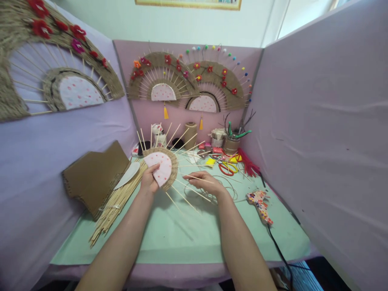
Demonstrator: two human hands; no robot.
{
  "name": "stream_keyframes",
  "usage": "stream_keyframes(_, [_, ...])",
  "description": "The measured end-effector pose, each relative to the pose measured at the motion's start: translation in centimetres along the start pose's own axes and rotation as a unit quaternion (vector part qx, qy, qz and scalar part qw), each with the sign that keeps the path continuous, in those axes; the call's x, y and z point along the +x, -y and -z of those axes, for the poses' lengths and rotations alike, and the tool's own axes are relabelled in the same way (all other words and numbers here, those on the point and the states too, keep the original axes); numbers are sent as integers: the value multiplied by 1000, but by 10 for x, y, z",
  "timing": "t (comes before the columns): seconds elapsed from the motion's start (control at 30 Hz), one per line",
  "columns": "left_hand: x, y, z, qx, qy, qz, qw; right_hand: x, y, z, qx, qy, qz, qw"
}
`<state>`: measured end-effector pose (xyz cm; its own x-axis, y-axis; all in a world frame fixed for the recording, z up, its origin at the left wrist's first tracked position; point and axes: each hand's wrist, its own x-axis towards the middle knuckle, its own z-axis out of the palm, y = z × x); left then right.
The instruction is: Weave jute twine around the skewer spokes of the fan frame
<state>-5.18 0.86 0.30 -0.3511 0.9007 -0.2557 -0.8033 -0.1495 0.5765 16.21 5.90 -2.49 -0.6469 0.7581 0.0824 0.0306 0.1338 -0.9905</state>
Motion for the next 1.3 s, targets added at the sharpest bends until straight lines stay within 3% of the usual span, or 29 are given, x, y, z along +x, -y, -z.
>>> stream_keyframes(0.1, [0, 2, 0, -7, 18, 5, 1000, -2, 1, -6, -27, 35, -1, 999])
stream_keyframes(0.27, [-1, 2, 2, -37, 20, -9, 999, 1, -1, -5, 9, 0, -6, 1000])
stream_keyframes(0.4, [-3, 4, 6, -71, 36, -11, 997, 0, 2, -5, -23, -20, -15, 999])
stream_keyframes(0.7, [-8, 10, 8, -54, 142, 53, 987, 1, -1, -2, -64, 47, -11, 997])
stream_keyframes(0.93, [-10, 13, 5, -34, 200, 74, 977, 2, -4, -7, -33, 48, -2, 998])
stream_keyframes(1.07, [-8, 15, 6, -28, 186, 80, 979, 0, 0, -10, -29, 52, -12, 998])
stream_keyframes(1.2, [-8, 15, 5, -46, 133, 27, 990, -1, 3, -10, -41, 24, -8, 999])
stream_keyframes(1.3, [-14, 16, 3, -72, 158, -2, 985, 0, 3, -10, -33, -13, -2, 999])
